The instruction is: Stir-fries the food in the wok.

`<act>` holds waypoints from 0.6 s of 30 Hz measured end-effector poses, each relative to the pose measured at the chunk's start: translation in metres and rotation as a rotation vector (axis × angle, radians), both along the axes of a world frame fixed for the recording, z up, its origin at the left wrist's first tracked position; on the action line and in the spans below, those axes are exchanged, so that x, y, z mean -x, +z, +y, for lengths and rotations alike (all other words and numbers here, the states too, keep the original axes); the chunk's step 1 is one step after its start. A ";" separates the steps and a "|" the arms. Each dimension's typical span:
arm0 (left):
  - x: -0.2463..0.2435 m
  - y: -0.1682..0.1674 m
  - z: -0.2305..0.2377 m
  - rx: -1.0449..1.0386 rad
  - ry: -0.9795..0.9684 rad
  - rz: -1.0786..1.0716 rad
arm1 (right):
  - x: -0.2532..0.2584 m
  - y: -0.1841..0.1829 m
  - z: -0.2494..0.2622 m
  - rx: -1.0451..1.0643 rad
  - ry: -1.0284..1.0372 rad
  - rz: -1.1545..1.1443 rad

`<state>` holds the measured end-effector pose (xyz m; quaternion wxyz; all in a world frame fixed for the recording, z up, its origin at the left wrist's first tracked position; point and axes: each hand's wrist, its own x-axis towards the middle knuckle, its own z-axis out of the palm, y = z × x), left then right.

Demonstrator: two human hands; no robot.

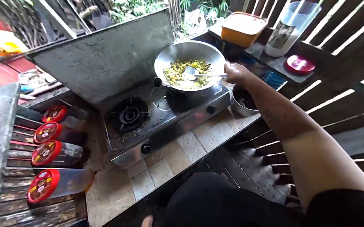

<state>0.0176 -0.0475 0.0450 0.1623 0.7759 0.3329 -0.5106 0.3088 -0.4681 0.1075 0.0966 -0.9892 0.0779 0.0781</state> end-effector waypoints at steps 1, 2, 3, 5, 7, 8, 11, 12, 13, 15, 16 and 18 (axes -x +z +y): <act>-0.003 0.003 -0.011 0.001 0.076 -0.013 | -0.006 0.007 0.005 0.024 0.007 -0.011; -0.006 0.006 -0.021 0.016 0.154 -0.026 | -0.013 0.013 0.011 0.055 0.017 -0.006; -0.007 -0.001 -0.029 0.039 0.247 -0.054 | -0.020 0.017 0.018 0.081 0.029 0.010; 0.002 -0.048 -0.041 0.003 0.429 -0.146 | -0.031 0.022 0.029 0.139 0.046 0.050; 0.019 -0.101 -0.054 -0.051 0.628 -0.242 | -0.036 0.034 0.029 0.183 0.038 0.081; 0.023 -0.106 -0.063 -0.012 0.718 -0.236 | -0.038 0.045 0.023 0.207 0.043 0.068; 0.035 -0.114 -0.100 0.066 0.952 -0.191 | -0.047 0.086 -0.010 0.311 0.107 -0.017; 0.039 -0.112 -0.115 0.065 0.987 -0.189 | -0.049 0.097 -0.020 0.343 0.114 -0.053; 0.040 -0.100 -0.130 0.083 1.001 -0.179 | -0.050 0.103 -0.026 0.376 0.110 -0.088; 0.042 -0.077 -0.157 0.118 0.990 -0.172 | -0.051 0.106 -0.035 0.409 0.094 -0.142; 0.045 -0.078 -0.166 0.125 1.004 -0.166 | -0.055 0.101 -0.038 0.416 0.087 -0.139; 0.049 -0.081 -0.182 0.126 1.071 -0.172 | -0.068 0.083 -0.038 0.381 0.064 -0.045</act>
